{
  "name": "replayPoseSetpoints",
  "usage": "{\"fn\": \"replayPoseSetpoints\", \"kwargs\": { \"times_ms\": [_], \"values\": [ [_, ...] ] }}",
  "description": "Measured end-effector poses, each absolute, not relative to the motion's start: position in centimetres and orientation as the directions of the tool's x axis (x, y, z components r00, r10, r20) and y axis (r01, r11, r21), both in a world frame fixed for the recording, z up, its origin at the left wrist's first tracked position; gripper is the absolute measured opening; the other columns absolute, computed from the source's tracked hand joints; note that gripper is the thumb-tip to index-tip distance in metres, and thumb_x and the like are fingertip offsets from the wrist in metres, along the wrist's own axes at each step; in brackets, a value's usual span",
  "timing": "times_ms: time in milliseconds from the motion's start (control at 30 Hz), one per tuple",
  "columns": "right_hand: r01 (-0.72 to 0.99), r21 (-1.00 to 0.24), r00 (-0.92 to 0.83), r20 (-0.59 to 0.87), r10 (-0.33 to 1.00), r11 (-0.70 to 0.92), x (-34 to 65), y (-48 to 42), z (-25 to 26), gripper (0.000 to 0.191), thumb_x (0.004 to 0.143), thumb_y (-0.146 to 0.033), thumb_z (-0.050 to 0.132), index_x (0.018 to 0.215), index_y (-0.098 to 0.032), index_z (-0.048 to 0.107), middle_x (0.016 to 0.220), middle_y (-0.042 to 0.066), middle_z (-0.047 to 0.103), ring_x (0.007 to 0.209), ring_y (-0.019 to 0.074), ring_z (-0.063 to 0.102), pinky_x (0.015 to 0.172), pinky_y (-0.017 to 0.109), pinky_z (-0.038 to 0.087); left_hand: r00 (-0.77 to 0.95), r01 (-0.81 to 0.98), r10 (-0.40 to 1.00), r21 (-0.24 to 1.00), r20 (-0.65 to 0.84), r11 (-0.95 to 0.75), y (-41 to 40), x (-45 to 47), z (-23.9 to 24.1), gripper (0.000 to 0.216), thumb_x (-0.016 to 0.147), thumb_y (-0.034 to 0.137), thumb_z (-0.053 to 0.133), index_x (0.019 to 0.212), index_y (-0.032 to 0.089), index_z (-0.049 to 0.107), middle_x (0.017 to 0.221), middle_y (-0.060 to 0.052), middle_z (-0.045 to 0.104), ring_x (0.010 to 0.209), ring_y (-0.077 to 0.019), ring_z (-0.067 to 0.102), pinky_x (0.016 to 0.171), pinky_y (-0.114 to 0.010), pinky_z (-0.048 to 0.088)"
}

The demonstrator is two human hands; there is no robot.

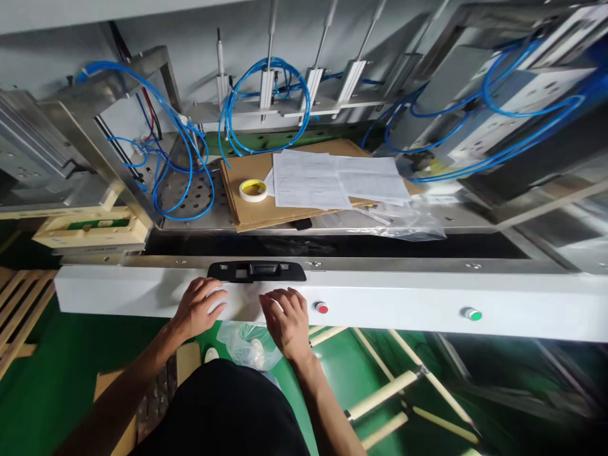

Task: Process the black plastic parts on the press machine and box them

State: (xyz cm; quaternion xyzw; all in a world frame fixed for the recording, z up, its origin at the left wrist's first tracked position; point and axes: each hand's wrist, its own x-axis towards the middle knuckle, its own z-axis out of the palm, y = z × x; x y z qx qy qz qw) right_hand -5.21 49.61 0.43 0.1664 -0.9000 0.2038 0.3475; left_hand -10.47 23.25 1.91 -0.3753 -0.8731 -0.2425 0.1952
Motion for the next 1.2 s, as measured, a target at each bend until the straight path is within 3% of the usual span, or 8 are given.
{"fn": "replayPoseSetpoints", "kwargs": {
  "times_ms": [200,333,500,667,867,967,1067,1200],
  "values": [
    [-0.452,-0.199,-0.700,0.683,-0.207,0.869,-6.9,51.4,2.9,0.021,0.101,-0.022,0.067,0.122,-0.023,0.072,0.095,0.004,0.078,0.094,0.0205,0.067,0.096,0.038,0.047,-0.683,0.704,0.418,0.388,0.599,0.595,23.8,-11.7,2.1,0.016,0.102,0.023,0.059,0.097,0.022,0.074,0.102,-0.007,0.073,0.096,-0.0225,0.066,0.093,-0.042,0.051],
    [-0.401,-0.199,-0.712,0.682,-0.168,0.894,-7.1,53.9,3.4,0.022,0.103,-0.023,0.065,0.123,-0.024,0.074,0.092,0.005,0.078,0.091,0.0218,0.067,0.088,0.038,0.047,-0.749,0.638,0.331,0.489,0.574,0.595,24.1,-12.3,2.2,0.019,0.102,0.026,0.058,0.092,0.021,0.074,0.108,-0.009,0.072,0.103,-0.0240,0.067,0.096,-0.042,0.052],
    [-0.361,-0.286,-0.769,0.630,-0.110,0.888,-8.1,56.1,3.5,0.025,0.106,-0.026,0.057,0.122,-0.025,0.077,0.090,0.005,0.078,0.084,0.0216,0.067,0.078,0.037,0.047,-0.796,0.580,0.217,0.611,0.564,0.539,24.9,-13.0,2.1,0.016,0.100,0.024,0.059,0.092,0.021,0.073,0.109,-0.009,0.071,0.105,-0.0239,0.068,0.094,-0.039,0.056],
    [-0.283,-0.431,-0.840,0.542,-0.004,0.857,-9.8,56.7,2.8,0.033,0.105,-0.029,0.049,0.124,-0.022,0.075,0.095,0.009,0.078,0.086,0.0240,0.069,0.080,0.039,0.051,-0.819,0.544,0.173,0.641,0.548,0.542,25.2,-14.4,2.1,0.012,0.097,0.018,0.061,0.102,0.022,0.071,0.107,-0.008,0.071,0.103,-0.0230,0.068,0.093,-0.038,0.057],
    [-0.094,-0.288,-0.644,0.747,0.162,0.953,-8.9,54.7,2.0,0.030,0.100,-0.019,0.057,0.124,-0.024,0.073,0.110,0.012,0.076,0.096,0.0259,0.065,0.087,0.042,0.048,-0.843,0.503,0.104,0.703,0.528,0.503,25.1,-15.5,1.6,0.010,0.097,0.016,0.061,0.095,0.022,0.069,0.098,-0.006,0.071,0.093,-0.0202,0.069,0.085,-0.034,0.057],
    [-0.243,-0.203,-0.632,0.775,0.004,0.949,-8.0,51.5,1.7,0.033,0.096,-0.013,0.062,0.125,-0.027,0.071,0.110,0.008,0.076,0.106,0.0239,0.066,0.096,0.041,0.046,-0.846,0.505,0.111,0.718,0.521,0.479,25.1,-15.6,1.4,0.012,0.097,0.017,0.060,0.091,0.022,0.068,0.095,-0.005,0.071,0.090,-0.0191,0.069,0.082,-0.032,0.057],
    [-0.390,-0.106,-0.716,0.660,-0.228,0.915,-8.1,48.3,1.0,0.038,0.101,-0.023,0.061,0.138,-0.028,0.065,0.129,0.009,0.075,0.127,0.0253,0.063,0.113,0.044,0.040,-0.850,0.501,0.119,0.718,0.514,0.483,24.9,-15.8,1.3,0.012,0.099,0.018,0.060,0.091,0.022,0.068,0.096,-0.005,0.071,0.090,-0.0190,0.069,0.081,-0.032,0.057],
    [-0.299,-0.084,-0.828,0.517,-0.215,0.950,-9.3,46.9,-0.1,0.056,0.105,-0.046,0.055,0.155,-0.019,0.052,0.156,0.018,0.059,0.147,0.0329,0.048,0.121,0.051,0.034,-0.839,0.523,0.195,0.653,0.508,0.548,24.5,-15.6,2.0,0.022,0.105,0.020,0.050,0.099,0.020,0.071,0.100,-0.008,0.072,0.093,-0.0201,0.070,0.084,-0.034,0.058]
  ]
}}
